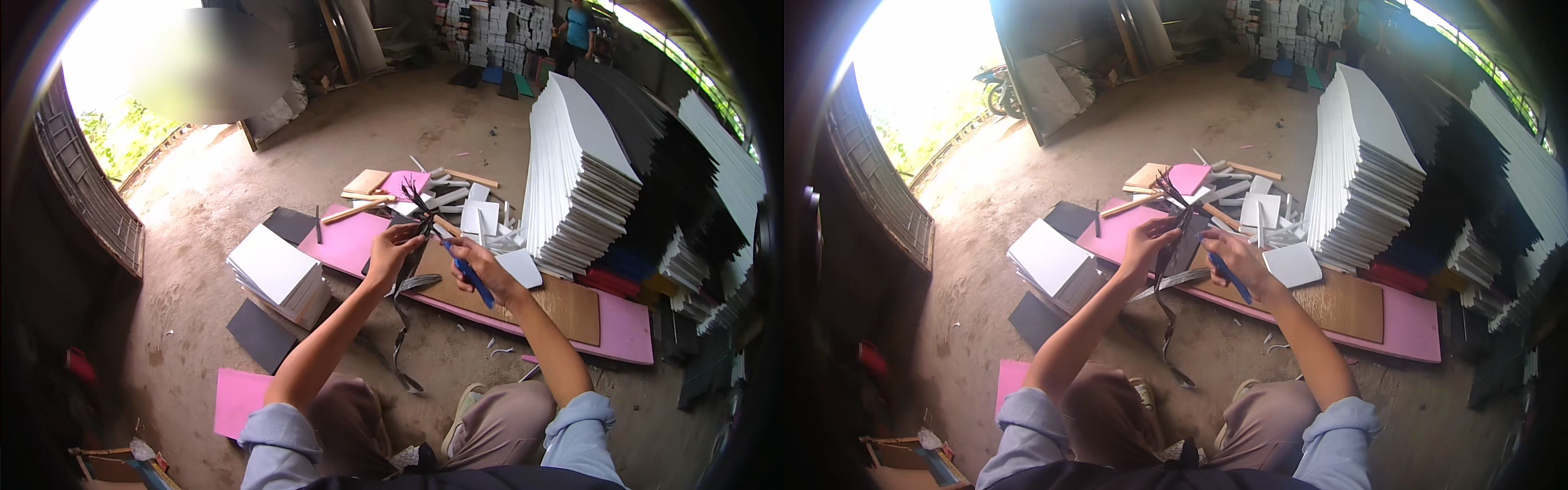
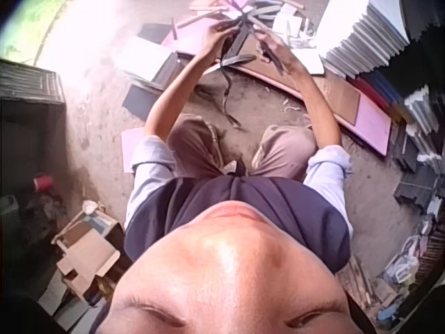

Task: The person sits on the floor and assembles notebooks by placing white paper stacks between colored covers. They use a black elastic band to secure each notebook, then stack the finished units.

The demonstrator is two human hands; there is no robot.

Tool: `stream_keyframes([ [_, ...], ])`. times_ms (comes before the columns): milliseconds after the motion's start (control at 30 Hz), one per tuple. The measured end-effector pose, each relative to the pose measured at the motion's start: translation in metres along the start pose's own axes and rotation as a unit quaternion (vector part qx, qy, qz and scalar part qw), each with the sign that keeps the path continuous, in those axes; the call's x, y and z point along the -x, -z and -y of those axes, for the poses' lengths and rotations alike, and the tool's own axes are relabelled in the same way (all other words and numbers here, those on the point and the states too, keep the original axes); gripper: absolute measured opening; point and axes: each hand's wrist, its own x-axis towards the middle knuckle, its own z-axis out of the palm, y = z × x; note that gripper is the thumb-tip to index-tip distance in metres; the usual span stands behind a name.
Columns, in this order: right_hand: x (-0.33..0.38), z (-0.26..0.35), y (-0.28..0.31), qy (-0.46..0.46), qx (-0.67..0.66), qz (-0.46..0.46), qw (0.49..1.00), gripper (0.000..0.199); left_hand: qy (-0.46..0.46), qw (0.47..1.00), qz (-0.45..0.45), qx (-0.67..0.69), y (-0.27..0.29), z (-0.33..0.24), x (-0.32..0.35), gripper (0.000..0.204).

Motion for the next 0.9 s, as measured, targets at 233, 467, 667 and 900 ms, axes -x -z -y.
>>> stream_keyframes([
  [233, -0.003, -0.023, -0.043, 0.011, 0.028, 0.061, 0.998, 0.052, 0.054, 0.995, 0.009, 0.089, 0.033, 0.009, 0.051, 0.035],
  [467, -0.023, -0.059, -0.037, 0.124, 0.358, -0.01, 0.926, 0.042, 0.128, 0.986, 0.068, 0.088, 0.062, 0.029, 0.05, 0.045],
  [667, -0.032, -0.059, -0.044, 0.231, 0.709, -0.107, 0.657, 0.043, 0.29, 0.932, 0.057, 0.209, 0.066, 0.03, 0.038, 0.071],
  [900, -0.044, -0.075, -0.043, 0.234, 0.746, -0.101, 0.615, 0.031, 0.253, 0.965, 0.052, 0.04, 0.068, 0.064, 0.025, 0.036],
])
